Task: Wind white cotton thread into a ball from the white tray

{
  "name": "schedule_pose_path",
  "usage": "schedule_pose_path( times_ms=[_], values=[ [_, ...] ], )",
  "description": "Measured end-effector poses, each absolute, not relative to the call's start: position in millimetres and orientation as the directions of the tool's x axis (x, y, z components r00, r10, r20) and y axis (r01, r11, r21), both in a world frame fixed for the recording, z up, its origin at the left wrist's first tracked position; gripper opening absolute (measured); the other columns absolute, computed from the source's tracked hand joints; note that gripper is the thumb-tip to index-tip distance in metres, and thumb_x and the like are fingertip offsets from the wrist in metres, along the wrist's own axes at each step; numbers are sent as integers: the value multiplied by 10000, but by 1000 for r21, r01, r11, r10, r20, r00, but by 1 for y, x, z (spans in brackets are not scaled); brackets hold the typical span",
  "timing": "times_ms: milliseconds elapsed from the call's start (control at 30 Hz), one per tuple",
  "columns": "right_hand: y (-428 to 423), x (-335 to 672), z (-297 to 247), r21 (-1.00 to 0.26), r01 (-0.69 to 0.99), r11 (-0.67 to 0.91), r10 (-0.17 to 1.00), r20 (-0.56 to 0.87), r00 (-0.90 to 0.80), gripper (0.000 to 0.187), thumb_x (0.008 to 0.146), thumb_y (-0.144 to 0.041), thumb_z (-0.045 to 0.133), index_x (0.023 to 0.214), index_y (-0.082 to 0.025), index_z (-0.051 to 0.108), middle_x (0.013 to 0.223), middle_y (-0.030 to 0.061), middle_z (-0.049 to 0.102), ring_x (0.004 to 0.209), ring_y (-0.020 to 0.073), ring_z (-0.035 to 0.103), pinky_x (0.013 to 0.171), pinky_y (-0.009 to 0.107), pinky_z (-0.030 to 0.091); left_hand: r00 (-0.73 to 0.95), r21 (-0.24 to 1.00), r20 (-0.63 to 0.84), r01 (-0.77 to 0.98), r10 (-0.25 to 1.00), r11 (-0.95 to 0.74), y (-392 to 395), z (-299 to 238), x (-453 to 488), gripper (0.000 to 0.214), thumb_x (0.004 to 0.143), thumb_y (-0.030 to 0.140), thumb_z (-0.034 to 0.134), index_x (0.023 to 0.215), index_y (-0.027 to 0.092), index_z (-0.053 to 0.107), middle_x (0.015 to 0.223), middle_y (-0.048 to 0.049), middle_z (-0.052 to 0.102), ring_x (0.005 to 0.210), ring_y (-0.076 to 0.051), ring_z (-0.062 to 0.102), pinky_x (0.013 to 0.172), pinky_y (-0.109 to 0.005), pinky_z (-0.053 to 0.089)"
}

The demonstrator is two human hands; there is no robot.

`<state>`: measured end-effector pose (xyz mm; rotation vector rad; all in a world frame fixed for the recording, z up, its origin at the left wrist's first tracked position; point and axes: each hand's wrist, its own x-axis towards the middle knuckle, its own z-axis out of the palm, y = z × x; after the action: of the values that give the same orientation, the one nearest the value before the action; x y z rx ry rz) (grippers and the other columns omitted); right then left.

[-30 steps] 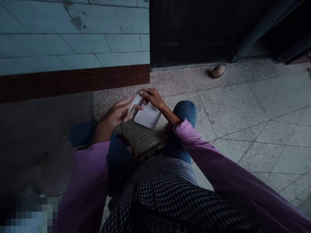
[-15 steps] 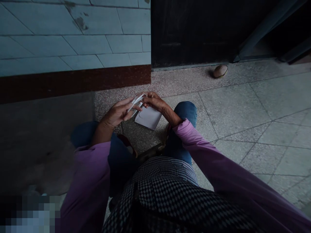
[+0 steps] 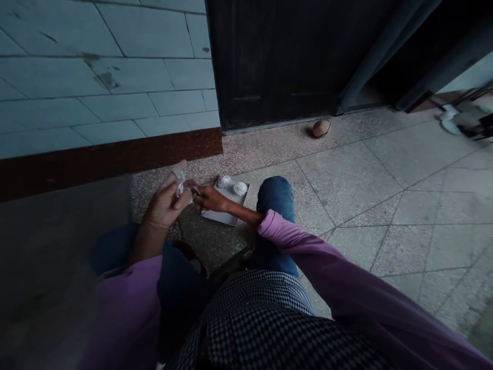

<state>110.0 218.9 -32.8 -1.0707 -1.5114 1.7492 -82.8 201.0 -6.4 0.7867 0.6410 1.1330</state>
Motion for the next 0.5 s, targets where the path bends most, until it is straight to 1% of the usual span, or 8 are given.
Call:
schedule_pose_path(
  times_ms=[67,133,167,233,300,333,400,500],
  values=[
    [201,106,-29,-981,116,-155,810,-193,-554,367,1115,38,879,883,-233,793,752,6,720,745,177,698,694,280,487,227,797,-39,-581,973,167,204,-6,-86,629,1117,207,923,1729,254,785,1053,-53,968,459,-46,313,484,-201,301],
    [191,110,-19,-979,124,-162,777,-204,-595,281,1141,-44,956,975,-244,849,755,-1,734,723,172,682,685,294,486,185,798,-45,-584,982,147,205,-7,-92,547,1172,161,835,1711,230,773,1067,-47,962,474,-40,281,489,-204,261],
    [190,115,-13,-976,120,-184,772,-219,-596,266,1178,-74,936,993,-242,848,740,-8,731,678,156,644,668,302,465,176,805,-51,-576,983,145,204,-7,-94,504,1184,152,818,1683,212,776,1050,-42,954,479,-39,271,492,-210,247],
    [198,129,4,-964,79,-252,818,-256,-515,378,1242,-53,816,913,-234,768,677,-35,672,584,106,511,633,322,364,188,828,-76,-536,979,167,202,-8,-99,421,1187,171,837,1606,183,793,1003,-34,932,488,-40,259,503,-226,241],
    [214,145,20,-955,-41,-293,884,-254,-392,491,1283,-32,684,836,-237,695,621,-62,578,551,77,403,630,359,247,239,854,-114,-473,964,218,197,-6,-100,367,1162,207,884,1521,168,818,966,-35,912,489,-40,254,512,-237,244],
    [222,153,27,-943,-126,-307,905,-248,-346,495,1298,-37,633,849,-237,697,610,-78,539,547,74,364,641,377,213,274,864,-133,-439,952,247,195,-5,-99,353,1143,221,902,1484,163,832,961,-43,908,486,-40,258,513,-239,245],
    [238,166,38,-916,-209,-343,910,-268,-316,479,1305,-68,610,863,-234,685,601,-109,472,551,71,290,659,388,189,347,877,-168,-376,923,301,191,0,-95,338,1108,252,925,1425,156,858,959,-71,907,473,-38,268,506,-241,236],
    [252,174,42,-892,-229,-389,892,-303,-335,445,1306,-61,546,914,-219,686,613,-130,454,577,77,283,664,363,189,438,878,-210,-308,874,365,186,6,-87,333,1064,294,959,1361,157,897,937,-110,907,449,-37,272,490,-249,223]
  ],
)
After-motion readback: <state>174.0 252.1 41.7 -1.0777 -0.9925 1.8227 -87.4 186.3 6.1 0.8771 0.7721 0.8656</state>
